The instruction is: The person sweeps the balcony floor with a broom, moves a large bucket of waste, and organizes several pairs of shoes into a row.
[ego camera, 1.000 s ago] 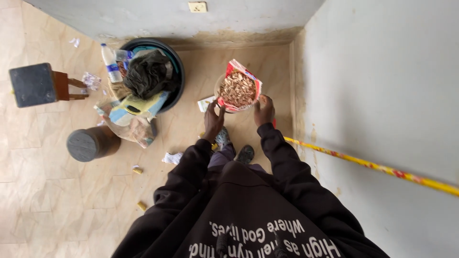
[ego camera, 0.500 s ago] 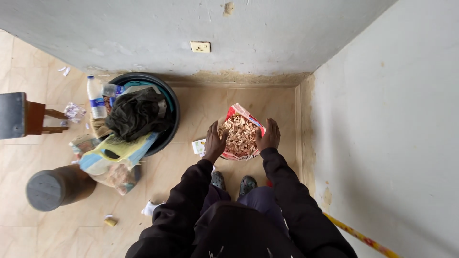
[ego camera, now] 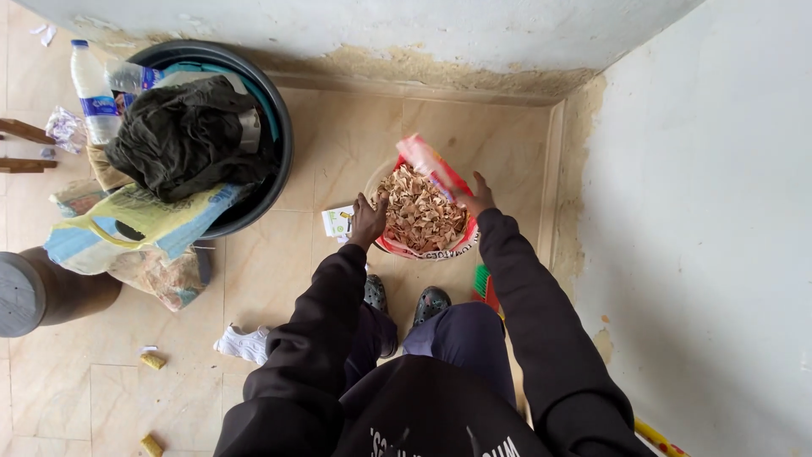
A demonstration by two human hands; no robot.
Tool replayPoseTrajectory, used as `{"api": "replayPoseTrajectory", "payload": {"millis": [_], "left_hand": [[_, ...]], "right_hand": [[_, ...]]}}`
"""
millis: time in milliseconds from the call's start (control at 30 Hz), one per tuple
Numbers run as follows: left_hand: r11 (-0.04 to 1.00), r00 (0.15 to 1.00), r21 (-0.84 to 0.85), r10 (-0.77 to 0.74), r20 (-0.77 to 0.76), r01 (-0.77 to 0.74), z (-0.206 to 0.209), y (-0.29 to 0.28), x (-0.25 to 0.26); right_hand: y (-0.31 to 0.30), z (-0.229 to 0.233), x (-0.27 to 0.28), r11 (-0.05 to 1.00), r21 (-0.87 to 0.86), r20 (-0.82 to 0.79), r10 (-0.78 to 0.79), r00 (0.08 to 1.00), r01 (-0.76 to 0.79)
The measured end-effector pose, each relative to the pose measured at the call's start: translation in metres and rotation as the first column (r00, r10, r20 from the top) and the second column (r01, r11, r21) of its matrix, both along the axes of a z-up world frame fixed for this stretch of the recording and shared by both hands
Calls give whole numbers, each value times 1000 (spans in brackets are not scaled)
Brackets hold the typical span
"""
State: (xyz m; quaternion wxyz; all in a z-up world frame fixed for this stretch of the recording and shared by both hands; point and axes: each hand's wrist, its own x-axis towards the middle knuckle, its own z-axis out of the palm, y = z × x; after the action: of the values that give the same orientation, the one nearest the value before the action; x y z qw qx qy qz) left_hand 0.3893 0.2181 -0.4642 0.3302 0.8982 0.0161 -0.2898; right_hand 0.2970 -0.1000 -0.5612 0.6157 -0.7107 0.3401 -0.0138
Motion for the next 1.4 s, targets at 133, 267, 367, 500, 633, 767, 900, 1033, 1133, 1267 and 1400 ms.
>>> {"api": "replayPoseTrajectory", "payload": {"millis": [133,267,367,500,633,767,900,1033,1133,1267,1400], "left_hand": [[993,996,-77,88,30,-86,-28,-9,-8],[991,987,18,137,-80,-136,-23,-11,-6],[988,986,9,153,-66,-153,-11,-12,-3],[974,974,-18,226,14,-226,-24,-10,-9],[924,944,-201,331,-6,-325,-29,6,-6],[813,907,-430,421,-33,-393,-40,26,-9],[675,827,-488,512,-230,-554,33,47,-12],[726,771,-285,632,-84,-626,134,75,-16],[683,713,-217,693,-109,-697,223,95,-21],[633,673,-251,730,-120,-732,306,142,-42],[644,671,-272,742,-6,-715,381,194,-70]], "right_hand": [[43,40,17,867,-330,-334,263,905,-374],[70,100,29,846,-277,-540,255,802,-456],[51,59,27,819,-322,-370,354,859,-475],[30,31,16,901,-201,-158,356,921,-383],[26,22,11,951,139,55,270,961,-275],[42,68,14,953,-4,-61,301,952,-302],[71,133,17,949,-19,58,316,947,-315],[85,169,17,896,-124,101,438,893,-425],[105,234,18,885,-168,179,461,869,-435],[152,352,12,861,-162,-73,477,876,-482],[194,443,3,833,-138,183,553,813,-536]]}}
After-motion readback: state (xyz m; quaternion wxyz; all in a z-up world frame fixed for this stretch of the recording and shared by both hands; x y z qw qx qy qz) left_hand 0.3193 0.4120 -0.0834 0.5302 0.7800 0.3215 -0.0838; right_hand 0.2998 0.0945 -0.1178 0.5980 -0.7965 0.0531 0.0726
